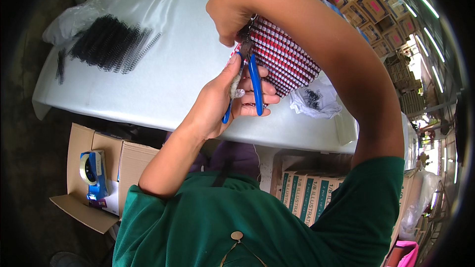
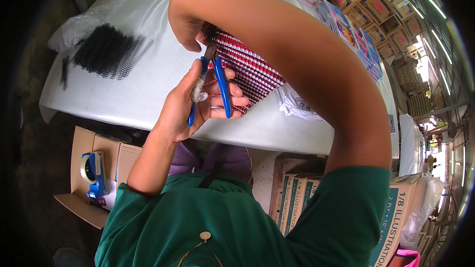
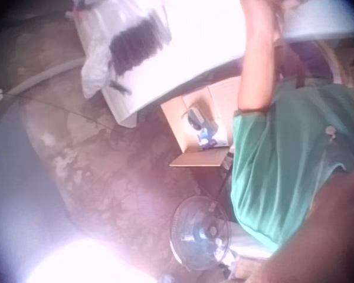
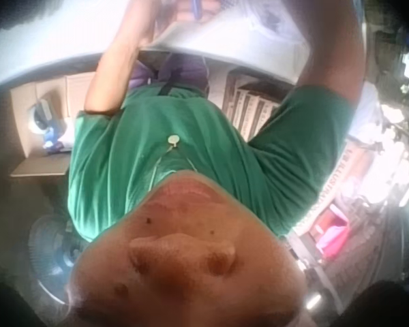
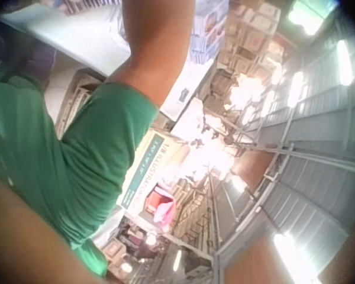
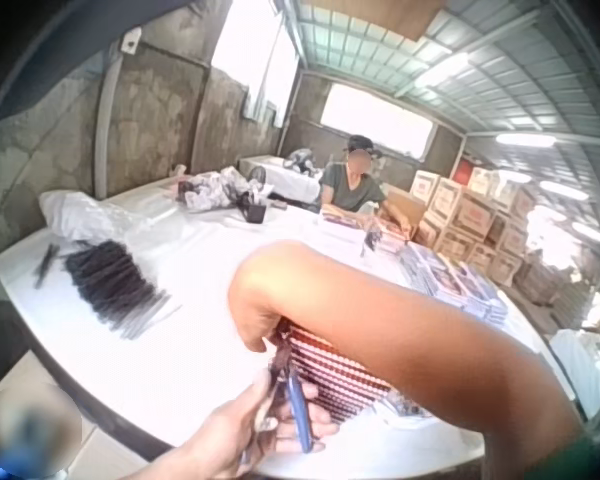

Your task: The person uses blue-handled snips to trim excess wire from the spiral binding of a stack of red notebooks. They position the snips at the edge of the spiral, cut the wire, and then align the stack on the table.

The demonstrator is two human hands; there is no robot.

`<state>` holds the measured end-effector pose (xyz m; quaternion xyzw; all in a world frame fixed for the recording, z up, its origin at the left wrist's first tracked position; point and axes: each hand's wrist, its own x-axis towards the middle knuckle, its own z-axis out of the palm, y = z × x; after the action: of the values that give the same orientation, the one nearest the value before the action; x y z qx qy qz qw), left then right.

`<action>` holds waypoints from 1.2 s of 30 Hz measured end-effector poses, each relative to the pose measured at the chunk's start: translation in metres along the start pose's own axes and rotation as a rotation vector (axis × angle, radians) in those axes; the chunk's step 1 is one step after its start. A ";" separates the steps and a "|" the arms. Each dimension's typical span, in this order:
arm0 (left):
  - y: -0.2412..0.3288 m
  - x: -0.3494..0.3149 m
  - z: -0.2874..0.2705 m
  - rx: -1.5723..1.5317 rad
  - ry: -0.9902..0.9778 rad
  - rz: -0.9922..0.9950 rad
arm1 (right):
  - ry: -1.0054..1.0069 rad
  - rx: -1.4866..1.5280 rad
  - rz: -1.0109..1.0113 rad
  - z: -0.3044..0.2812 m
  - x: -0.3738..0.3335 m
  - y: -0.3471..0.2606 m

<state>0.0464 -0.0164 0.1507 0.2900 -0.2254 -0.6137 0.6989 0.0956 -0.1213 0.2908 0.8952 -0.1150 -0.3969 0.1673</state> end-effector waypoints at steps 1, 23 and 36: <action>0.001 0.000 0.000 -0.015 -0.002 -0.004 | 0.003 -0.005 -0.019 0.001 0.001 0.001; -0.011 0.004 -0.023 -0.283 -0.292 0.011 | 0.150 -0.044 -0.165 0.026 0.019 0.017; 0.005 0.011 0.000 -0.047 -0.088 0.061 | 0.338 -0.066 -0.171 0.026 0.002 0.016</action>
<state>0.0514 -0.0269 0.1533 0.2392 -0.2500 -0.6096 0.7132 0.0758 -0.1417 0.2790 0.9496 0.0041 -0.2574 0.1791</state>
